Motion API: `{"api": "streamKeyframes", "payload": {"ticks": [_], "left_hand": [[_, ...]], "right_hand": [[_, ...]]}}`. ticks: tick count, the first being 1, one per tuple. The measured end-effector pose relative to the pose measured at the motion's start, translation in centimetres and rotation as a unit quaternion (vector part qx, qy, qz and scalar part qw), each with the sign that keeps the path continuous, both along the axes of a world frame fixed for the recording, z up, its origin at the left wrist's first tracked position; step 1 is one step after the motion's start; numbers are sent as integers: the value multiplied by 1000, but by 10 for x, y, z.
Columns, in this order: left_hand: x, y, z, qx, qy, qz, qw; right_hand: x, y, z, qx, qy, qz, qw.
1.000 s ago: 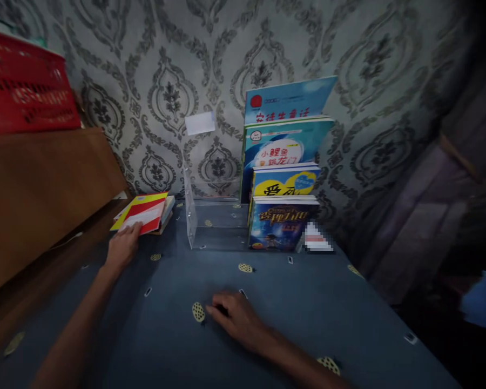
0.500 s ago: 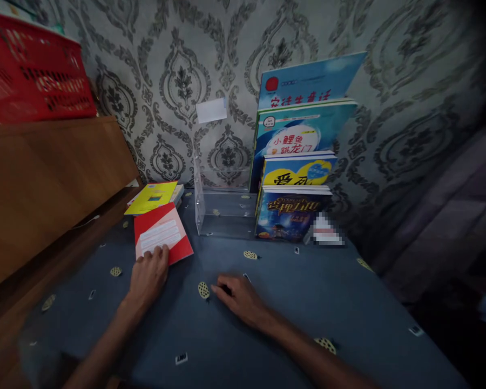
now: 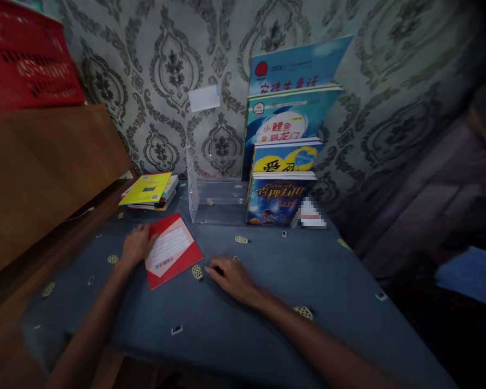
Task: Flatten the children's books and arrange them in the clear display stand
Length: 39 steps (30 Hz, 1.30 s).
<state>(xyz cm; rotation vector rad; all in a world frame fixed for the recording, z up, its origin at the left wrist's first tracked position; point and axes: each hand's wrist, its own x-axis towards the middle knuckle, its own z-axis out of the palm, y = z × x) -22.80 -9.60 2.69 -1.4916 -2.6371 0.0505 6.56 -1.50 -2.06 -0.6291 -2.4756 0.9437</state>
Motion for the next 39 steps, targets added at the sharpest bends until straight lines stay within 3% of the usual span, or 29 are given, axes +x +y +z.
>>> {"api": "streamKeyframes", "payload": {"ticks": [2,5,10,14,22,30,39], "left_hand": [[-25,9,-13,11,-9,22,1000],[-44,14,-29,46,4,-19,999],[-34,5,-40,78,36,-95,992],[-13,-8,-42,95,45,-119,987],[33,-12,-48,119,30,-168,978],[104,21,-51,119,-7,-256,959],[182,70,-47,111,-21,-316,942]], "right_hand": [[2,-1,-1,20,-8,7,1000],[5,-2,-2,64,-5,16,998],[11,-8,1,173,40,53,983],[22,-15,4,231,40,78,969],[50,-21,5,259,35,105,960],[89,-1,7,221,12,66,973],[128,30,-12,191,11,-24,981]]}}
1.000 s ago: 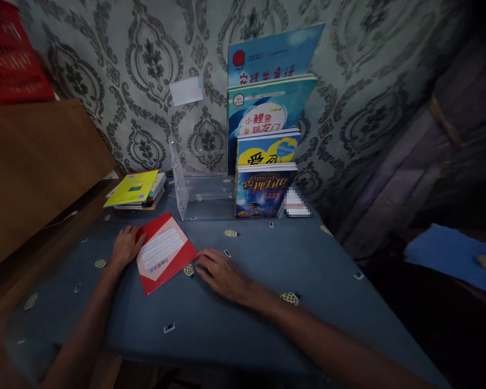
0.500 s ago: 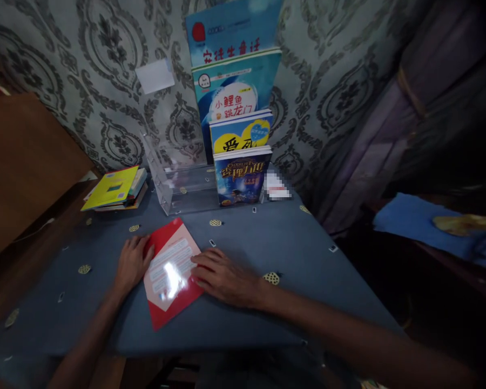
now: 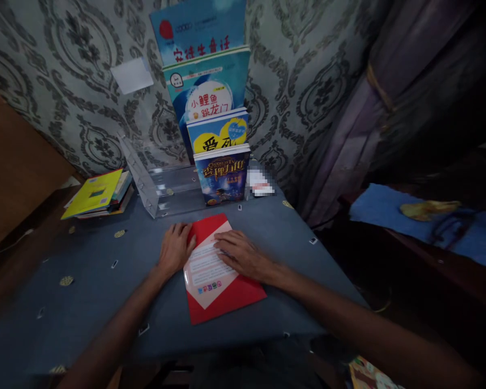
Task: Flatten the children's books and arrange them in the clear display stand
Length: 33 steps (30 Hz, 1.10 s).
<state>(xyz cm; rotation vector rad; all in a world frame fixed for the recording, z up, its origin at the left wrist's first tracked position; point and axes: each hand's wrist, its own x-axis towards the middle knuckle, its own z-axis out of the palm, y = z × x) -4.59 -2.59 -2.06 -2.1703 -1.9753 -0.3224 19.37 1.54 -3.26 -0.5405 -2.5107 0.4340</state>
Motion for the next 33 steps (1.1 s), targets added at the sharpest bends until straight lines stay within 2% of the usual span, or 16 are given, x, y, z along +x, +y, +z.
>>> {"api": "streamKeyframes", "payload": {"ticks": [6,16,22,28,33], "left_hand": [[30,23,-4,13,-11,-40,999],[73,58,-7,-6,-28,-58,998],[95,76,-8,10,-22,-74,997],[102,81,-6,5,-30,-78,996],[95,75,-13,33,-38,-93,994]], "right_hand": [[13,19,-5,2,-18,-65,998],[29,43,-2,15,-76,-124,989],[37,60,4,15,-118,-153,981],[33,65,-2,37,-112,-165,979],[33,63,-8,42,-99,-170,979]]}}
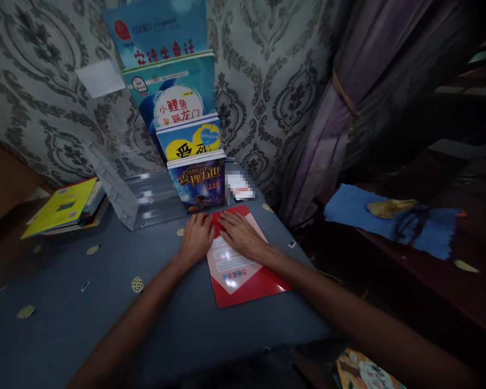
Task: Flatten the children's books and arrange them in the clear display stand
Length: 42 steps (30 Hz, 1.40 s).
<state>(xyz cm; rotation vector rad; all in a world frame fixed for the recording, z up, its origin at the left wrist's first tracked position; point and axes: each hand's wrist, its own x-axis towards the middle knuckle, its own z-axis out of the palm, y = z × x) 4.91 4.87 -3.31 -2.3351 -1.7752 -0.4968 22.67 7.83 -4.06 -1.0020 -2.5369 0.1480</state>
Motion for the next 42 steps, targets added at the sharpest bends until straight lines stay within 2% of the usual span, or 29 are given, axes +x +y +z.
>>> {"api": "streamKeyframes", "payload": {"ticks": [7,11,15,20,32,42], "left_hand": [[-8,-13,-8,29,12,-16,999],[-8,-14,-7,29,27,-11,999],[-8,-14,-5,19,39,-11,999],[-8,-15,-6,15,38,-8,999],[-7,-14,-7,37,32,-14,999],[-10,-15,-8,13,0,-19,1000]], "right_hand": [[-1,1,6,-15,-37,-2,999],[1,8,8,-26,-52,30,998],[3,12,8,-26,-36,30,999],[4,10,8,-33,-17,10,999],[34,23,1,-47,-4,-120,992],[35,23,0,-40,11,-119,992]]}}
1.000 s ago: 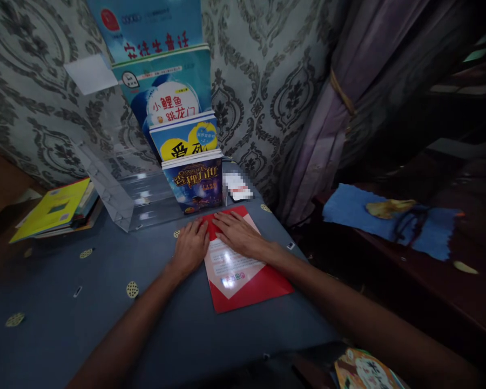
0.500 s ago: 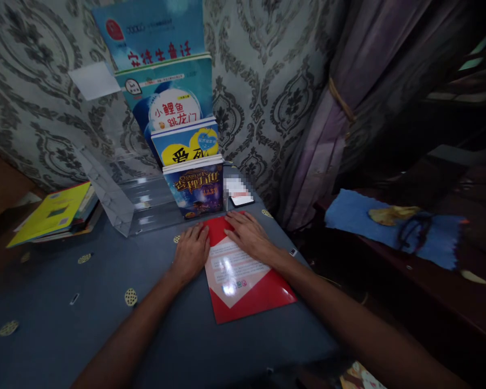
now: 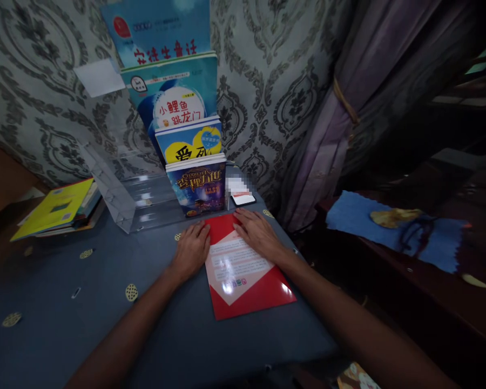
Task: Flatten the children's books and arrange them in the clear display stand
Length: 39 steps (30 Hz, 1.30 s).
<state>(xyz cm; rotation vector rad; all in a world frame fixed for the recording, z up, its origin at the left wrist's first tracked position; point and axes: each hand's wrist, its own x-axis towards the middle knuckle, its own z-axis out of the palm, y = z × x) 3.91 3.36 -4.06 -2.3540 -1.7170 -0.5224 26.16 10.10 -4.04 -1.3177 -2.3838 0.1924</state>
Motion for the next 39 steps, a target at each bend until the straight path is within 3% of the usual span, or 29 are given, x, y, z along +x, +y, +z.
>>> {"api": "streamKeyframes", "payload": {"ticks": [8,14,20,24,30,35,39], "left_hand": [[0,3,-4,7,-1,-11,1000],[4,3,-3,-1,0,2,1000],[3,3,0,-43,-11,-18,999],[3,4,0,-47,-3,-11,999],[4,4,-2,-46,1,-8,999],[4,4,-2,-47,-4,-12,999],[5,3,0,-57,2,-6,998]], "right_hand": [[8,13,-13,-8,42,51,998],[7,16,-13,-26,21,46,998],[6,16,-15,18,-11,51,998],[1,7,-10,41,-36,115,992],[-12,-10,0,12,-36,178,983],[-8,-6,-1,9,-23,162,986],[3,3,-3,2,-29,104,994]]}}
